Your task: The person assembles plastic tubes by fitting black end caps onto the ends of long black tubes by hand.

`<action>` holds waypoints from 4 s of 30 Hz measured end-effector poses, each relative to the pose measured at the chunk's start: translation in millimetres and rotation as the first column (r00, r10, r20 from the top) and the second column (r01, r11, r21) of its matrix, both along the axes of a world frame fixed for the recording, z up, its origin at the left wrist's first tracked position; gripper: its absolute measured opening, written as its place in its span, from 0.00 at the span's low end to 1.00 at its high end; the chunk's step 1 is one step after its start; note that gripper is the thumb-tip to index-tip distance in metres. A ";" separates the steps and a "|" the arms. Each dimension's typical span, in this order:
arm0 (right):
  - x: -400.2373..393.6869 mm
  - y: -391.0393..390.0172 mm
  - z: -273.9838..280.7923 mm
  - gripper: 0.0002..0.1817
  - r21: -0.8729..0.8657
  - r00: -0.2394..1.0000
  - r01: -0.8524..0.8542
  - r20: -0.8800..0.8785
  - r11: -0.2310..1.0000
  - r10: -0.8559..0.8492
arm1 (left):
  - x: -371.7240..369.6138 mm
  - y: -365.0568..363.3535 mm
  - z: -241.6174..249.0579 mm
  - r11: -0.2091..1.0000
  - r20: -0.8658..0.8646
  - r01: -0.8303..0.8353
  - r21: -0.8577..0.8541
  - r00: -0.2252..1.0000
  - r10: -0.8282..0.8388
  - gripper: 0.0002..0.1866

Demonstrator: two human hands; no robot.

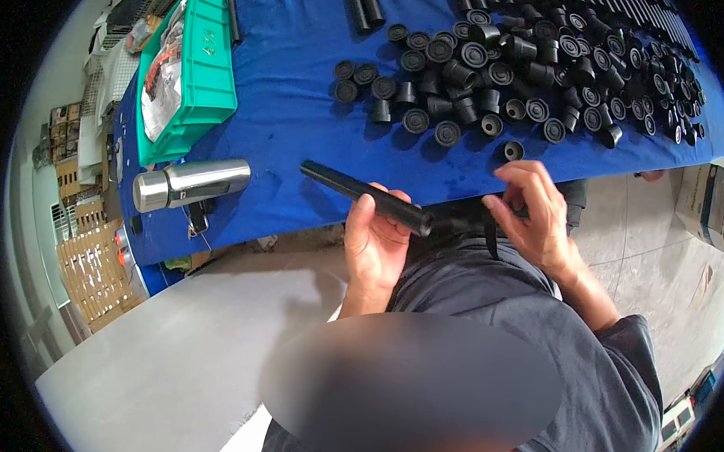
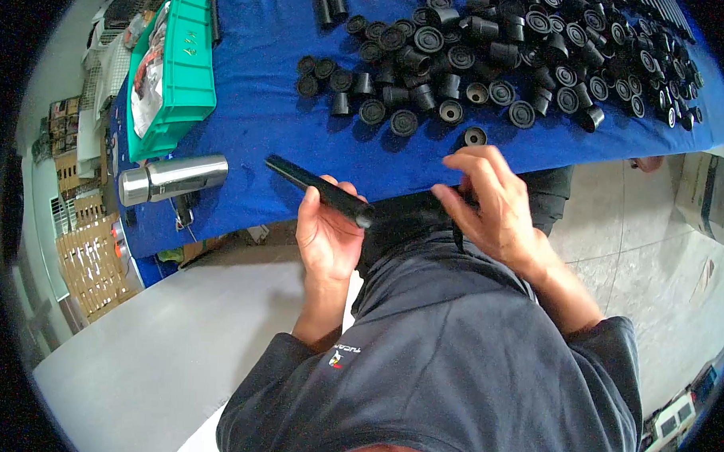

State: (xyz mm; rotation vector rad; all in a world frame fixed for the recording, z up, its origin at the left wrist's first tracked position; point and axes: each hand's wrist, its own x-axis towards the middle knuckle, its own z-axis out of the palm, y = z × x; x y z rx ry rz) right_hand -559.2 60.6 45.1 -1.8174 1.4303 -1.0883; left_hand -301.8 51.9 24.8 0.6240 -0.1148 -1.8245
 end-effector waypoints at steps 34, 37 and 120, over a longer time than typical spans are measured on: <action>34.5 -7.4 3.4 0.22 0.247 0.781 -0.510 0.534 0.824 0.324 | 44.9 -3.2 25.0 0.461 0.681 0.884 0.071 0.295 -0.670 0.24; 26.8 -10.3 11.2 0.40 0.342 0.789 -0.501 0.559 0.795 0.257 | 50.9 0.4 32.8 0.619 0.512 0.776 0.125 0.484 -0.710 0.28; -17.1 -10.8 -6.6 0.33 -0.051 0.896 0.175 -0.405 0.983 -0.180 | 3.5 -21.5 -10.4 0.970 0.112 0.017 -0.244 0.994 0.010 0.15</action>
